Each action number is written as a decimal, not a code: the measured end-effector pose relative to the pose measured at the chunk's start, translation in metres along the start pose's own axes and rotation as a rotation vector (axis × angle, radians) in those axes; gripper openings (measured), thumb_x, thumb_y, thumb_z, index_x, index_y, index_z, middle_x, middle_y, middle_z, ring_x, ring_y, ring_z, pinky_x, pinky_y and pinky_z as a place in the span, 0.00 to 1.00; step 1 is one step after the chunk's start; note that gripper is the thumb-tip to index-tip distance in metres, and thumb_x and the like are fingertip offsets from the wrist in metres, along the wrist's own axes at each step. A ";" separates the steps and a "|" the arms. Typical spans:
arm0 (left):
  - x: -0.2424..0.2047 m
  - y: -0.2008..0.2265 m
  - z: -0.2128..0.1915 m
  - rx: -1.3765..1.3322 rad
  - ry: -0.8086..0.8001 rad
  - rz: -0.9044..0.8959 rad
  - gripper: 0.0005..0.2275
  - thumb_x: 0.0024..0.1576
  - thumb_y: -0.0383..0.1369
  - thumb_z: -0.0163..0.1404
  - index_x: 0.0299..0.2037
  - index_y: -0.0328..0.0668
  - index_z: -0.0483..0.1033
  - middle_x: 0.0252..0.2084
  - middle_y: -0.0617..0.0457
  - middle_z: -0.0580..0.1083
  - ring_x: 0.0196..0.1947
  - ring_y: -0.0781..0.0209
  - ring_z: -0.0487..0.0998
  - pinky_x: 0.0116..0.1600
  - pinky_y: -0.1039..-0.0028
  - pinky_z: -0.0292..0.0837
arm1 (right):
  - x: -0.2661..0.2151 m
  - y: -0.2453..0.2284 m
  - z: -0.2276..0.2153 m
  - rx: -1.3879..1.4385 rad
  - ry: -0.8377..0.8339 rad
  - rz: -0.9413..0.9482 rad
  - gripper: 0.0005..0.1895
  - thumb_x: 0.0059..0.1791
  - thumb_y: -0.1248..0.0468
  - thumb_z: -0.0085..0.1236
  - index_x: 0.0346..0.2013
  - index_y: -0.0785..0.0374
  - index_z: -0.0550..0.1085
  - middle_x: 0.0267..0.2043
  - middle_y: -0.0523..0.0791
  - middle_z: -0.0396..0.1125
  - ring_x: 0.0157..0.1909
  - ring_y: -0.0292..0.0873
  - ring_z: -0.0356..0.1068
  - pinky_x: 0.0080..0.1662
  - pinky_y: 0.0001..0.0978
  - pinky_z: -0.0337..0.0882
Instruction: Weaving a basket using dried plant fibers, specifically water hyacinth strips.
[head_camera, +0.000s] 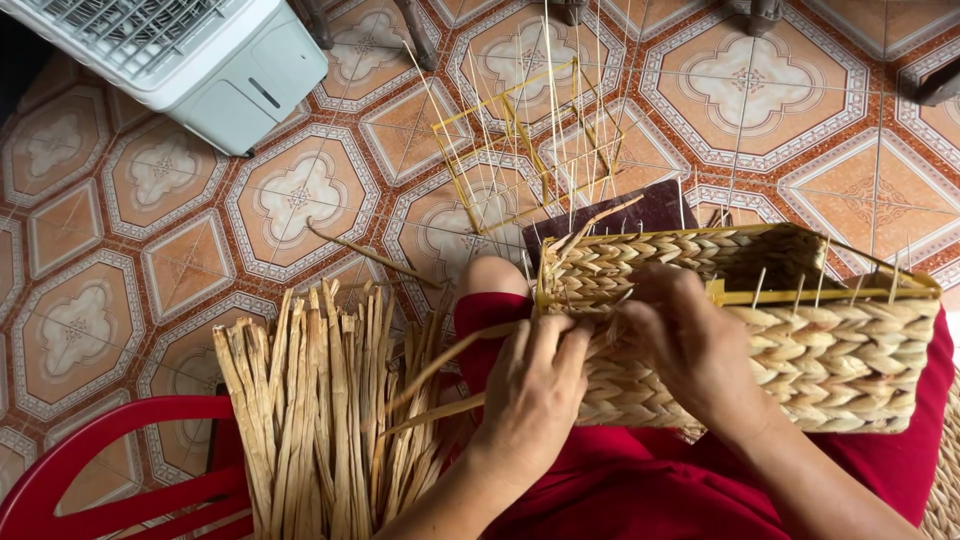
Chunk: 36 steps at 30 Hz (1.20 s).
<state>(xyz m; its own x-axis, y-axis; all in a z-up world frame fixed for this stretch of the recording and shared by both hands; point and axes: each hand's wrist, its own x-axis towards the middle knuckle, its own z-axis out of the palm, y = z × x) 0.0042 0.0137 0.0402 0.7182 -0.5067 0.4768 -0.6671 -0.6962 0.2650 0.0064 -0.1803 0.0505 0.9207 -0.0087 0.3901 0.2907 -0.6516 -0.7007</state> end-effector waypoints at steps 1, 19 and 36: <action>-0.005 -0.006 0.010 0.046 -0.042 -0.028 0.16 0.53 0.28 0.62 0.49 0.34 0.72 0.47 0.47 0.69 0.40 0.57 0.78 0.43 0.72 0.82 | 0.002 -0.003 -0.004 0.031 0.045 0.011 0.14 0.51 0.68 0.59 0.49 0.70 0.69 0.36 0.49 0.74 0.31 0.43 0.78 0.31 0.32 0.77; 0.036 -0.042 -0.075 -0.157 0.005 -0.038 0.12 0.50 0.34 0.64 0.40 0.37 0.82 0.35 0.52 0.77 0.34 0.58 0.77 0.37 0.70 0.76 | 0.008 -0.007 0.023 -0.200 -0.279 -0.190 0.13 0.49 0.60 0.64 0.43 0.65 0.75 0.37 0.49 0.73 0.28 0.47 0.75 0.32 0.38 0.77; 0.012 -0.043 0.029 -0.657 0.062 -0.285 0.05 0.61 0.28 0.57 0.45 0.38 0.81 0.33 0.51 0.81 0.27 0.67 0.82 0.31 0.76 0.80 | 0.002 -0.004 0.033 0.177 0.000 0.101 0.10 0.49 0.72 0.61 0.43 0.65 0.72 0.38 0.47 0.75 0.38 0.43 0.78 0.39 0.30 0.77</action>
<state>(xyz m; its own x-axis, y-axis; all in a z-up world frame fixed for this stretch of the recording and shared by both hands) 0.0470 0.0230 0.0098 0.8825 -0.3078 0.3555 -0.4505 -0.3369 0.8267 0.0155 -0.1529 0.0343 0.9476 -0.0673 0.3122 0.2379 -0.5036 -0.8305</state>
